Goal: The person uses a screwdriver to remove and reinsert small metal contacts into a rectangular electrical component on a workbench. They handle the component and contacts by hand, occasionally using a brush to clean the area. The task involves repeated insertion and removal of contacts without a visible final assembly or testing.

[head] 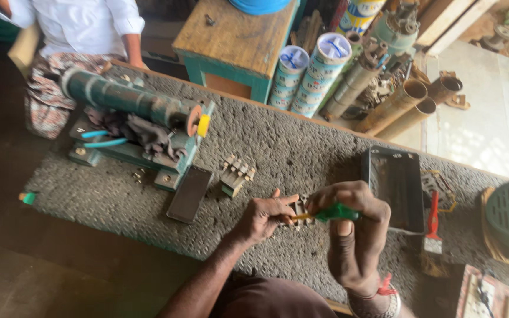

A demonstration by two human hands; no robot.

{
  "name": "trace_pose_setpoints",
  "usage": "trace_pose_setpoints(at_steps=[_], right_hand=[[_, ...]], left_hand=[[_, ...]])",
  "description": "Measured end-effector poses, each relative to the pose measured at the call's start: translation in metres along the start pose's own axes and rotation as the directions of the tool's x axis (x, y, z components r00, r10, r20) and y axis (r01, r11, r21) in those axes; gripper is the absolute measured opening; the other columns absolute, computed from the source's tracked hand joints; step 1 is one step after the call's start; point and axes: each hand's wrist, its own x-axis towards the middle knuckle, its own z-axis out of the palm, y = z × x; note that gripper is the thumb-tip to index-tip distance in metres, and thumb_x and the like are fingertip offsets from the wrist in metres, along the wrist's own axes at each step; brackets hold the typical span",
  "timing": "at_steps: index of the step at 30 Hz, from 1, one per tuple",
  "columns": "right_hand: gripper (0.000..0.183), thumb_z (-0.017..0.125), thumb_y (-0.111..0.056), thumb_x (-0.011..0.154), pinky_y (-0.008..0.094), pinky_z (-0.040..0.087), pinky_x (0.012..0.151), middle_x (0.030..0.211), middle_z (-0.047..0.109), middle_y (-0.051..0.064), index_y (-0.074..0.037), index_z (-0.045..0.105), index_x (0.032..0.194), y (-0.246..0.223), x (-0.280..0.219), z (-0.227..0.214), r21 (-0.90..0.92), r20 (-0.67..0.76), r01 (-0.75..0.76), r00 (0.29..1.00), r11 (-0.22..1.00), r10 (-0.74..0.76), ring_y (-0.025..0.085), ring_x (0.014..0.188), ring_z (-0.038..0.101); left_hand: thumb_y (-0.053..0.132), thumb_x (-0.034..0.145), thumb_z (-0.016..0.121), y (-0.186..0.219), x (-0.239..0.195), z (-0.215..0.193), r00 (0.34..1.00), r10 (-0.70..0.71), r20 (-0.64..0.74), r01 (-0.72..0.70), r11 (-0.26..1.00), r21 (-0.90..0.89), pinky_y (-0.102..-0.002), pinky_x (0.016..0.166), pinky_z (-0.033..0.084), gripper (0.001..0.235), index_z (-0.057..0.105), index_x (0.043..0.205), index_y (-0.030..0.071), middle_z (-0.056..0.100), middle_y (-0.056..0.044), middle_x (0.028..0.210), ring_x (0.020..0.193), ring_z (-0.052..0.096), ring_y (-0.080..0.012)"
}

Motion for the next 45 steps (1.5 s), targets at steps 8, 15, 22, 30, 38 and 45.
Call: trace_pose_setpoints(at_steps=[8,15,22,30,38,45], right_hand=[[0.024,0.039,-0.025,0.118,0.028,0.055,0.069,0.103,0.056,0.016,-0.006,0.035,0.132,0.022,-0.001,0.007,-0.065,0.028,0.094,0.995,0.993,-0.092,0.016,0.081,0.058],[0.026,0.039,-0.027,0.117,0.027,0.054,0.069,0.105,0.059,0.016,-0.006,0.033,0.132,0.018,0.0,0.0,-0.138,0.05,0.122,0.992,0.983,-0.116,0.014,0.081,0.059],[0.03,0.047,-0.029,0.118,0.029,0.052,0.076,0.103,0.055,0.016,-0.008,0.036,0.136,0.018,0.014,-0.02,0.001,0.007,0.05,0.999,0.999,-0.05,0.016,0.085,0.056],[0.026,0.047,-0.029,0.119,0.031,0.051,0.078,0.104,0.054,0.015,-0.008,0.038,0.133,0.027,0.016,-0.019,0.079,-0.004,0.022,1.0,0.997,-0.022,0.015,0.084,0.052],[0.025,0.047,-0.028,0.119,0.032,0.051,0.078,0.103,0.053,0.015,-0.009,0.038,0.132,0.028,0.018,-0.012,0.157,0.019,0.033,0.999,0.987,-0.036,0.014,0.082,0.05],[0.027,0.051,-0.032,0.118,0.029,0.048,0.071,0.098,0.054,0.013,-0.01,0.039,0.13,0.032,0.023,-0.014,0.129,-0.003,0.048,0.999,0.99,-0.048,0.014,0.076,0.048]], left_hand=[[0.065,0.077,0.077,0.014,-0.012,0.007,0.992,0.082,-0.093,-0.028,0.879,0.477,-0.065,0.11,0.043,0.08,0.056,0.133,0.011,0.04,-0.035,0.152,0.145,0.041,-0.0439],[0.048,0.071,0.094,0.002,-0.004,0.028,0.967,-0.241,-0.078,0.252,0.943,0.216,-0.048,0.094,0.062,0.097,0.041,0.141,0.006,0.056,-0.014,0.124,0.114,0.064,-0.0271],[0.037,0.066,0.099,0.006,0.02,0.043,0.983,-0.127,-0.129,0.161,0.94,0.301,-0.045,0.093,0.059,0.092,0.046,0.135,0.006,0.058,-0.014,0.121,0.111,0.064,-0.027],[0.037,0.064,0.099,-0.008,0.026,0.029,0.997,0.079,0.022,-0.082,0.936,0.342,-0.05,0.097,0.058,0.091,0.047,0.132,0.004,0.055,-0.019,0.128,0.118,0.061,-0.0324],[0.036,0.067,0.095,-0.01,0.015,0.016,0.963,-0.265,0.047,0.226,0.892,0.392,-0.046,0.085,0.061,0.089,0.047,0.135,0.006,0.056,-0.017,0.118,0.107,0.063,-0.0285],[0.036,0.068,0.093,-0.021,0.01,0.019,0.999,-0.025,-0.036,0.037,0.929,0.368,-0.052,0.096,0.056,0.088,0.044,0.132,0.0,0.053,-0.024,0.127,0.117,0.059,-0.0348]])
